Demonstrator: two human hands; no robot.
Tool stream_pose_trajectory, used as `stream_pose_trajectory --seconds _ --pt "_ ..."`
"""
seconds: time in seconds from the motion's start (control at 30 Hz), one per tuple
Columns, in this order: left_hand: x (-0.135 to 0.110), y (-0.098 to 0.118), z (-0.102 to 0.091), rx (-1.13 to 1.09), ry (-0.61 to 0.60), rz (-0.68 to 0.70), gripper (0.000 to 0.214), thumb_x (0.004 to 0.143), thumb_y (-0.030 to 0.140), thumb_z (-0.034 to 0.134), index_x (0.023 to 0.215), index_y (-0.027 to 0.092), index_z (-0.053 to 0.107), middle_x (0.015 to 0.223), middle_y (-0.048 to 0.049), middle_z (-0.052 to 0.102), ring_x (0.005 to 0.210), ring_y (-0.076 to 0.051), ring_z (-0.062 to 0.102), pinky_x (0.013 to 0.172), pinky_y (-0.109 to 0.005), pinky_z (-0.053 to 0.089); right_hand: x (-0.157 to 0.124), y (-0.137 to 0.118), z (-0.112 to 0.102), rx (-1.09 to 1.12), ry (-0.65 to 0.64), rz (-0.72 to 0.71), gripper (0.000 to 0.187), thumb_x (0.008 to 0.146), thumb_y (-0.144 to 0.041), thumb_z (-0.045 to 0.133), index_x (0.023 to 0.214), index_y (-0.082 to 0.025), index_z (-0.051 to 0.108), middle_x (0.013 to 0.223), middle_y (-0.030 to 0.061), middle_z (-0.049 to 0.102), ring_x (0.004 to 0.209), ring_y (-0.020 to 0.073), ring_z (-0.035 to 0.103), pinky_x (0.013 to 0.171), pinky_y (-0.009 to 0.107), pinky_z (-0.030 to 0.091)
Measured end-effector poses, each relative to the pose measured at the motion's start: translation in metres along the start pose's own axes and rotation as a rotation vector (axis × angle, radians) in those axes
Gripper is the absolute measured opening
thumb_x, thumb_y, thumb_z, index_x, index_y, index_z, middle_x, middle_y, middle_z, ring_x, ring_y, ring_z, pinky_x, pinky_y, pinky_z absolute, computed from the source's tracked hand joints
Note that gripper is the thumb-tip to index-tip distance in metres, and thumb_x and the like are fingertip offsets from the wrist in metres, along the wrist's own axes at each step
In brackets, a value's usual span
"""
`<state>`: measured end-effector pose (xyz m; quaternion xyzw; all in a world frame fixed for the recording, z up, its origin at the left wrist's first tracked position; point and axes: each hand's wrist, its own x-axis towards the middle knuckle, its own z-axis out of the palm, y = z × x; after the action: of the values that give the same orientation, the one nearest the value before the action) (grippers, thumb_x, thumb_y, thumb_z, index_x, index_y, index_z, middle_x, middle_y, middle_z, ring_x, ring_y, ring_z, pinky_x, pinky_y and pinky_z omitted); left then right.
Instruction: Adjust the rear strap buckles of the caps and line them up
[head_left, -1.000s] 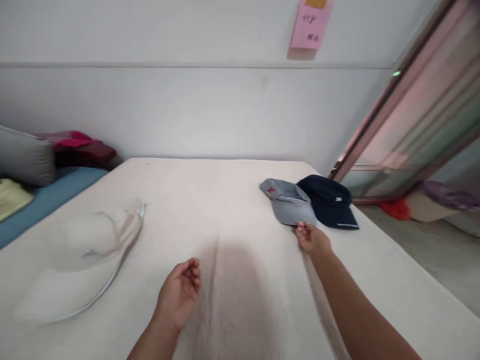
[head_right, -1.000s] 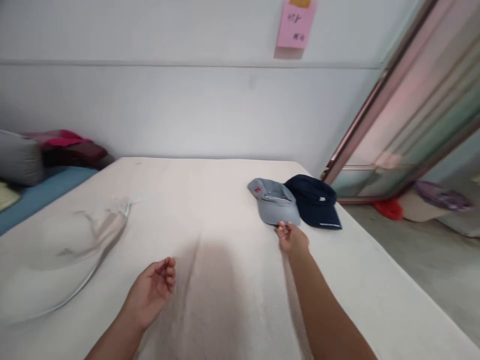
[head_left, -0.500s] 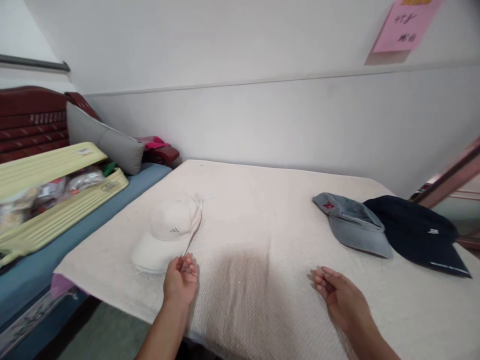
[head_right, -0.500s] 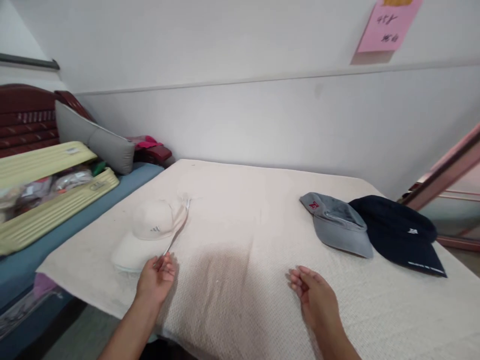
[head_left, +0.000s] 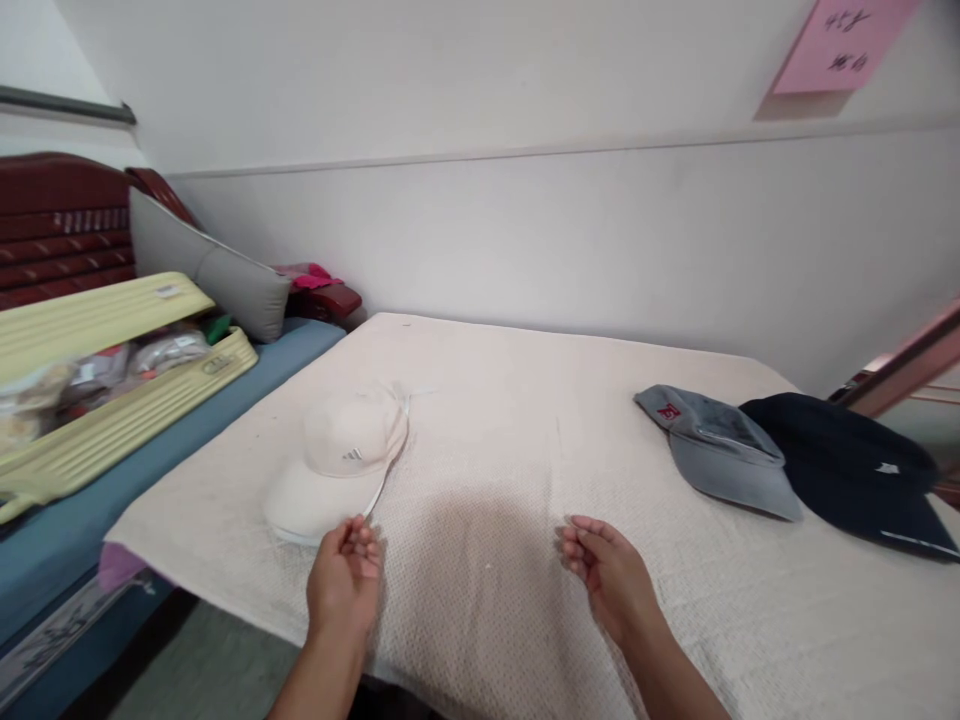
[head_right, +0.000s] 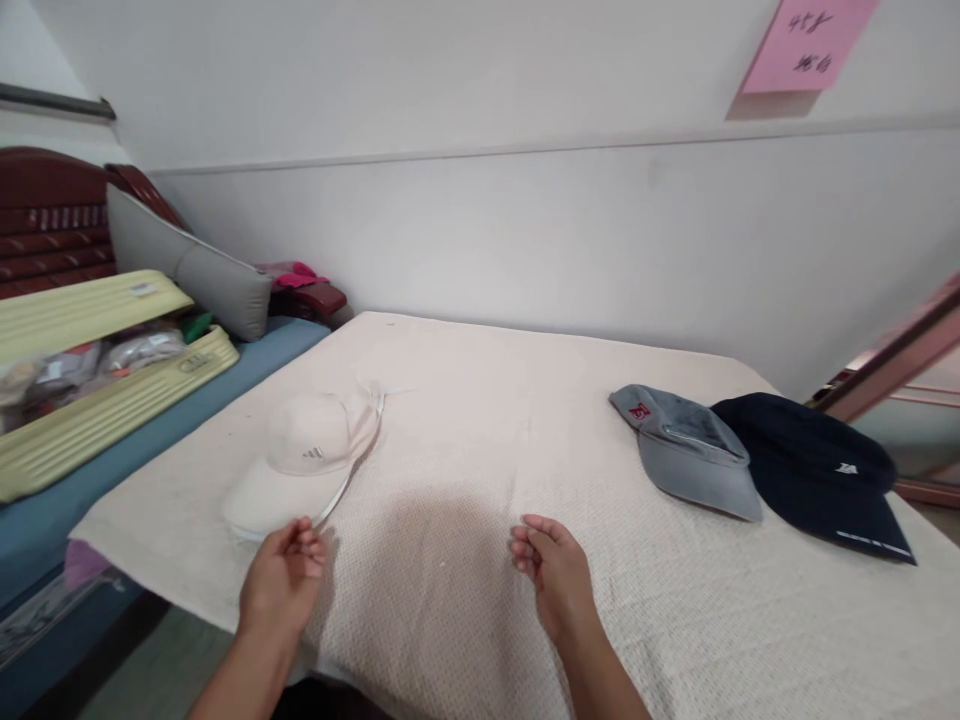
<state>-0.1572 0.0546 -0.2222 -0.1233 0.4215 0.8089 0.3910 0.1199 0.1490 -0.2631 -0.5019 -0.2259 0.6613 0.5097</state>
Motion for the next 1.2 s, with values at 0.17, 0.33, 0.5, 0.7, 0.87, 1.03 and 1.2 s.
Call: stream_pose_trajectory --seconds 0.17,0.33,0.5,0.7,0.87,1.03,1.2 --pt "0.004 0.026 -0.01 -0.067 0.039 0.167 0.016 0.077 0.004 0.048 0.064 0.014 0.048 0.059 0.0058 0.05 0.038 -0.002 0.039 0.033 -0.015 0.032 -0.008 0.008 0.01 -0.065 -0.096 0.06 0.026 0.062 -0.018 0.07 0.085 -0.014 0.059 0.068 0.0041 0.067 0.053 0.0109 0.058 0.045 0.02 0.044" --pt "0.014 0.038 -0.02 -0.062 0.064 0.163 0.017 0.074 0.002 0.043 0.062 0.014 0.045 0.057 0.0059 0.048 0.034 -0.001 0.036 0.029 -0.015 0.027 -0.011 0.012 0.019 -0.121 -0.094 0.058 0.027 0.063 -0.019 0.068 0.087 -0.013 0.058 0.068 0.0041 0.066 0.054 0.0104 0.057 0.046 0.019 0.041" --pt "0.011 0.035 -0.022 -0.017 0.068 0.195 0.013 0.074 0.007 0.053 0.066 0.016 0.048 0.054 0.0081 0.048 0.032 -0.003 0.035 0.027 -0.016 0.025 -0.013 0.014 0.024 -0.15 -0.091 0.052 0.025 0.064 -0.02 0.066 0.086 -0.014 0.057 0.067 0.0035 0.065 0.053 0.0099 0.056 0.045 0.02 0.038" --pt "0.008 0.03 -0.004 0.285 -0.108 0.165 0.029 0.069 0.024 0.072 0.063 0.019 0.044 0.043 0.011 0.039 0.031 -0.004 0.028 0.028 -0.016 0.023 -0.014 0.016 0.027 -0.214 -0.092 0.032 0.023 0.064 -0.022 0.063 0.086 -0.015 0.058 0.068 0.0034 0.066 0.052 0.0098 0.055 0.045 0.02 0.036" --pt "0.008 0.012 0.018 0.32 -0.28 0.206 0.032 0.071 0.023 0.069 0.058 0.019 0.04 0.043 0.0094 0.04 0.035 -0.004 0.03 0.032 -0.016 0.023 -0.016 0.016 0.034 -0.245 -0.129 0.032 0.018 0.066 -0.023 0.063 0.082 -0.016 0.06 0.067 0.0031 0.065 0.052 0.011 0.055 0.044 0.021 0.035" --pt "-0.023 -0.014 0.027 0.281 -0.425 0.149 0.033 0.073 0.025 0.069 0.056 0.018 0.041 0.045 0.0085 0.041 0.038 -0.004 0.031 0.038 -0.018 0.028 -0.027 0.018 0.042 -0.195 -0.291 0.088 0.02 0.072 -0.033 0.067 0.08 -0.016 0.062 0.07 0.0047 0.066 0.057 0.0124 0.058 0.05 0.023 0.038" --pt "-0.062 -0.062 0.01 0.54 -0.563 0.038 0.032 0.077 0.038 0.065 0.059 0.018 0.047 0.042 0.0074 0.042 0.038 -0.005 0.034 0.039 -0.019 0.026 -0.03 0.0 0.036 0.079 -0.458 0.112 0.04 0.08 -0.053 0.059 0.095 -0.016 0.065 0.089 0.0094 0.07 0.082 0.019 0.065 0.072 0.03 0.047"
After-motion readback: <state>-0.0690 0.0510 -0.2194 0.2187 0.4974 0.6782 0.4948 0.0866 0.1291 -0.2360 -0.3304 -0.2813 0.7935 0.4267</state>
